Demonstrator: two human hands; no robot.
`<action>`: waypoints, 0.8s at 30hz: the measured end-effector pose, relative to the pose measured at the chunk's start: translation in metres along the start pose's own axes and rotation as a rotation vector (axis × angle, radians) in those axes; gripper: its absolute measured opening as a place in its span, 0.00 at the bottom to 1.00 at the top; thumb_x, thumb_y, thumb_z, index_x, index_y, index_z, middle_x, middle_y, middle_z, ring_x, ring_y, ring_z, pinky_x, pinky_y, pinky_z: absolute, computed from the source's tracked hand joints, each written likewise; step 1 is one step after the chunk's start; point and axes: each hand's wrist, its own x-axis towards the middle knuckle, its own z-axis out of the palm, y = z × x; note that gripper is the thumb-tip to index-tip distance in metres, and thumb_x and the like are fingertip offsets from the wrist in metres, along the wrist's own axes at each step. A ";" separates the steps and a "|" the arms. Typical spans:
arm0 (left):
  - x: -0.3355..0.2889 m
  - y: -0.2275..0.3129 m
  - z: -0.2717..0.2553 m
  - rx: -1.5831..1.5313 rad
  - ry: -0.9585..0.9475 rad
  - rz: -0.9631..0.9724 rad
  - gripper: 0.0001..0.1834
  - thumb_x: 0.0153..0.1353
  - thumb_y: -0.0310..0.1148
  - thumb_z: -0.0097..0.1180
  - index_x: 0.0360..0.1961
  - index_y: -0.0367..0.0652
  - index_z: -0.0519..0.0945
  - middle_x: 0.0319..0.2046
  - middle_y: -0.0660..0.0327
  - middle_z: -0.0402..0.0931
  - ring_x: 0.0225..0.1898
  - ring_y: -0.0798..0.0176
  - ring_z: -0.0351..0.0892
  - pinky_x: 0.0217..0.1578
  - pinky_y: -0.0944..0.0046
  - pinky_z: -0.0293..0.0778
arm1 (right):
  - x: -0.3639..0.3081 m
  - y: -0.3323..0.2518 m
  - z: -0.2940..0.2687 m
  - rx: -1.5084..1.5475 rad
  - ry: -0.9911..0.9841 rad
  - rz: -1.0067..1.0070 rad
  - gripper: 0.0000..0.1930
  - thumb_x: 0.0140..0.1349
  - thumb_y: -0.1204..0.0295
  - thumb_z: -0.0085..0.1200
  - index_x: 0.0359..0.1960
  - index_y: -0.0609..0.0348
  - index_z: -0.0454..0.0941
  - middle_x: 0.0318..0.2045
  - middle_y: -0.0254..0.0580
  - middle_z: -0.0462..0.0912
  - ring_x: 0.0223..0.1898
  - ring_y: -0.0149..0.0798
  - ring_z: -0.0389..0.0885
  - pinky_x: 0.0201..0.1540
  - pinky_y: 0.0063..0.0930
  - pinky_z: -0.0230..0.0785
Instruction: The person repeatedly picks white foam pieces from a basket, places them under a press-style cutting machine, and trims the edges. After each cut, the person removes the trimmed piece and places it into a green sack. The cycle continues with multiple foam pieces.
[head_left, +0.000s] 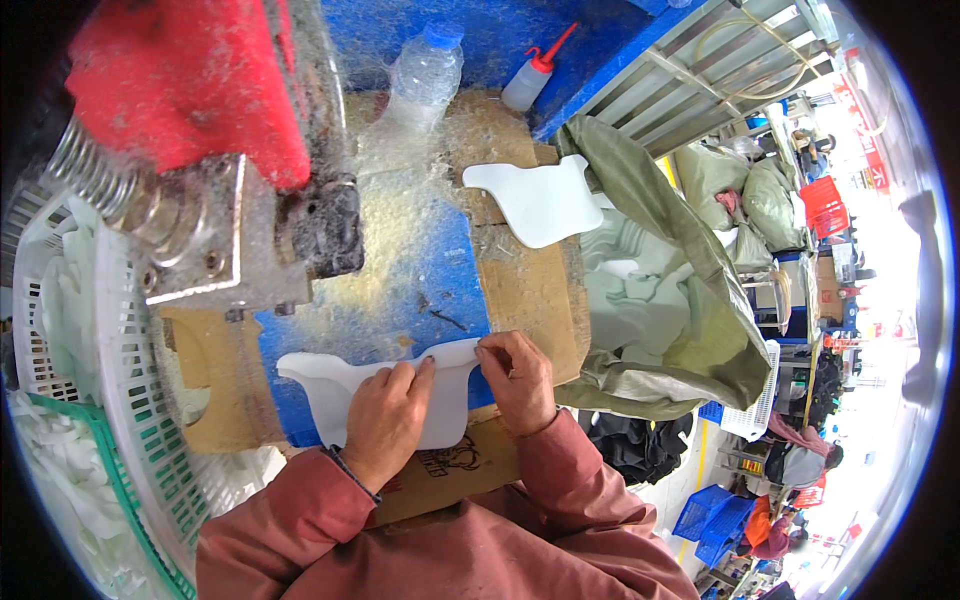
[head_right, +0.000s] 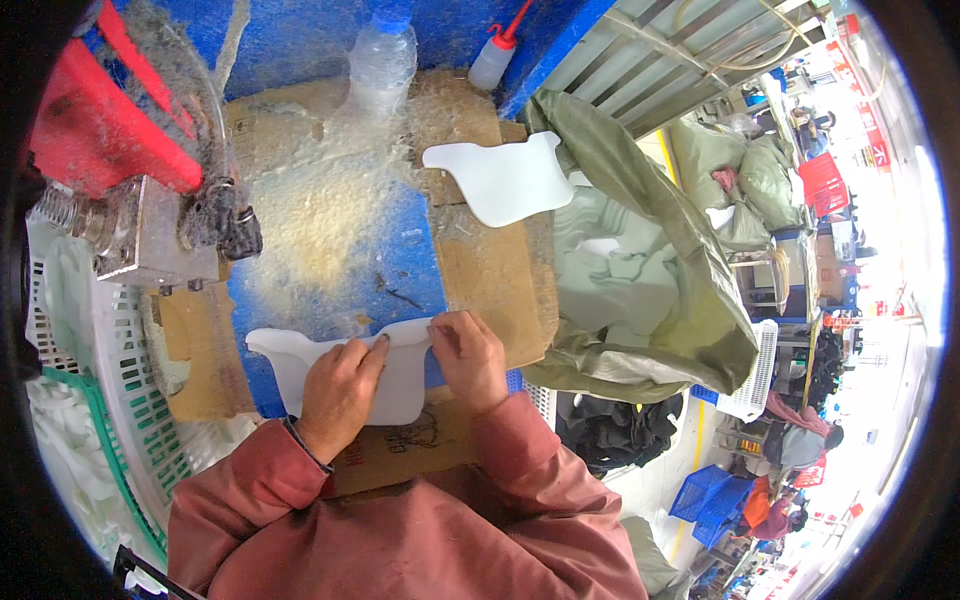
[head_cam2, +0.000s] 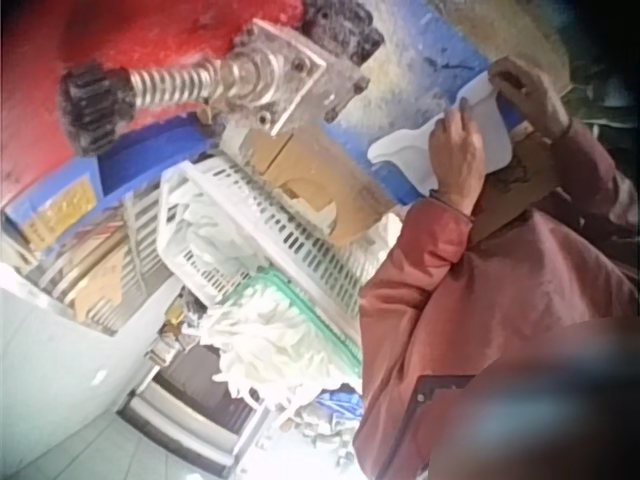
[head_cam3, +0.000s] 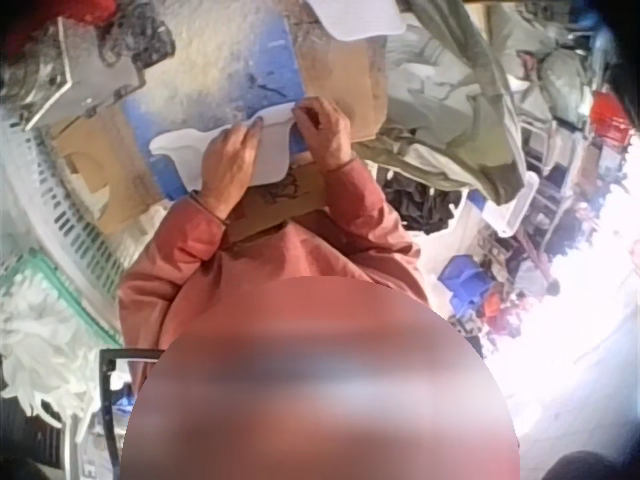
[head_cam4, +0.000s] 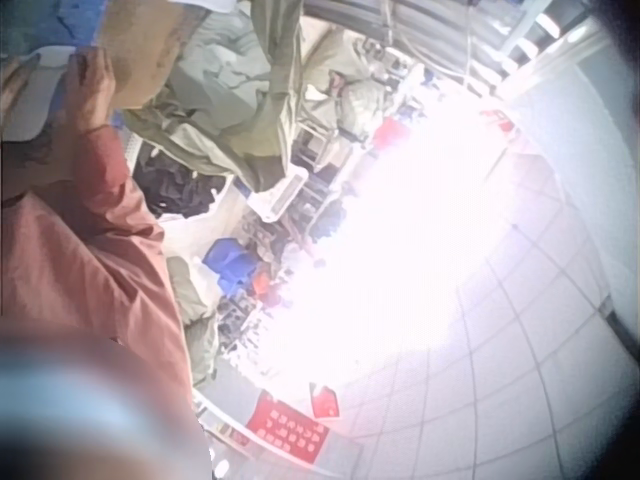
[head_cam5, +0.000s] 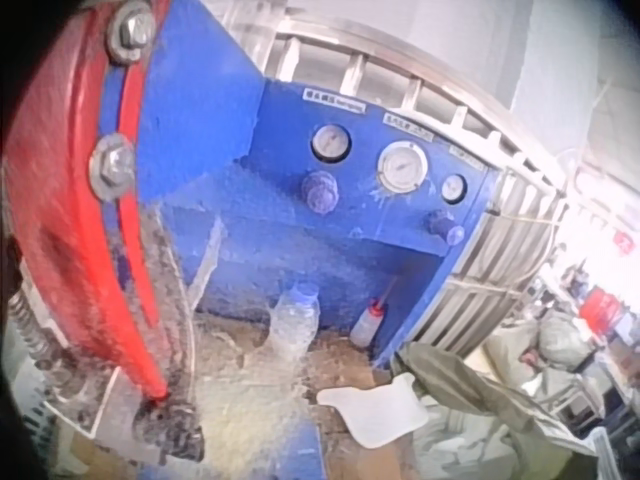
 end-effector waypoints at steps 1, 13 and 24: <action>0.000 0.000 0.000 0.001 -0.001 0.000 0.23 0.60 0.24 0.57 0.58 0.35 0.82 0.34 0.58 0.72 0.35 0.56 0.78 0.38 0.57 0.78 | 0.000 0.001 0.000 -0.017 0.007 -0.020 0.04 0.66 0.80 0.63 0.40 0.63 0.83 0.32 0.41 0.82 0.31 0.31 0.80 0.35 0.27 0.73; 0.001 0.000 0.000 0.024 -0.005 -0.010 0.22 0.61 0.24 0.58 0.57 0.36 0.82 0.34 0.59 0.72 0.35 0.57 0.78 0.37 0.58 0.78 | 0.009 0.003 0.002 -0.187 0.016 -0.073 0.04 0.64 0.79 0.64 0.38 0.62 0.81 0.31 0.43 0.81 0.29 0.39 0.81 0.34 0.31 0.74; -0.004 -0.005 0.011 -0.061 0.092 0.007 0.21 0.61 0.25 0.55 0.57 0.35 0.82 0.36 0.57 0.74 0.37 0.53 0.80 0.40 0.54 0.78 | 0.017 0.019 -0.001 -0.363 -0.103 0.053 0.11 0.63 0.65 0.66 0.41 0.58 0.82 0.31 0.46 0.83 0.33 0.47 0.84 0.38 0.40 0.76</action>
